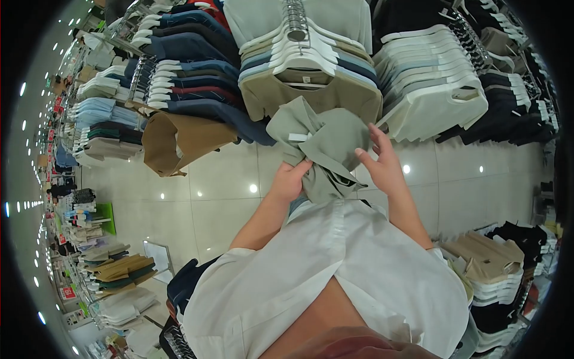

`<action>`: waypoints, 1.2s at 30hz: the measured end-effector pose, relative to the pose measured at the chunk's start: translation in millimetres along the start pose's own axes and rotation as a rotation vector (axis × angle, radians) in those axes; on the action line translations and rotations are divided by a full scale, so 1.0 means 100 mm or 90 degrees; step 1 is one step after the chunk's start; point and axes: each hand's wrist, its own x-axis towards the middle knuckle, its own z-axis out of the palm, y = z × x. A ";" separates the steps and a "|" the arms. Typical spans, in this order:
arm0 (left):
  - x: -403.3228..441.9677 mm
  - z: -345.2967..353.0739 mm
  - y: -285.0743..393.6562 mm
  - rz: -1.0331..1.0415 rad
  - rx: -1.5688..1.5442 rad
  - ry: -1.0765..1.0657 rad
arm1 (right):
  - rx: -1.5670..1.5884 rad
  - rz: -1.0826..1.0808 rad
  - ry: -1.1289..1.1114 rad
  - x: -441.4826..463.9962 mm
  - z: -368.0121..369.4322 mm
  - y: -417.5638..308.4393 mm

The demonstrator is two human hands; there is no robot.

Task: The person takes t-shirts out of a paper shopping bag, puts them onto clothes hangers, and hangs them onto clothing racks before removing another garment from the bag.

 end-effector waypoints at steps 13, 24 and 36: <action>0.02 0.23 -0.19 -0.052 0.201 -0.018 | -0.121 -0.027 -0.125 -0.11 0.03 -0.29; 0.10 0.06 -0.31 -0.177 0.006 -0.013 | 0.006 -0.200 -0.252 -0.19 0.02 -0.48; 0.31 0.30 -0.20 -0.017 -0.047 -0.069 | 0.039 -0.073 -0.068 -0.11 -0.04 -0.37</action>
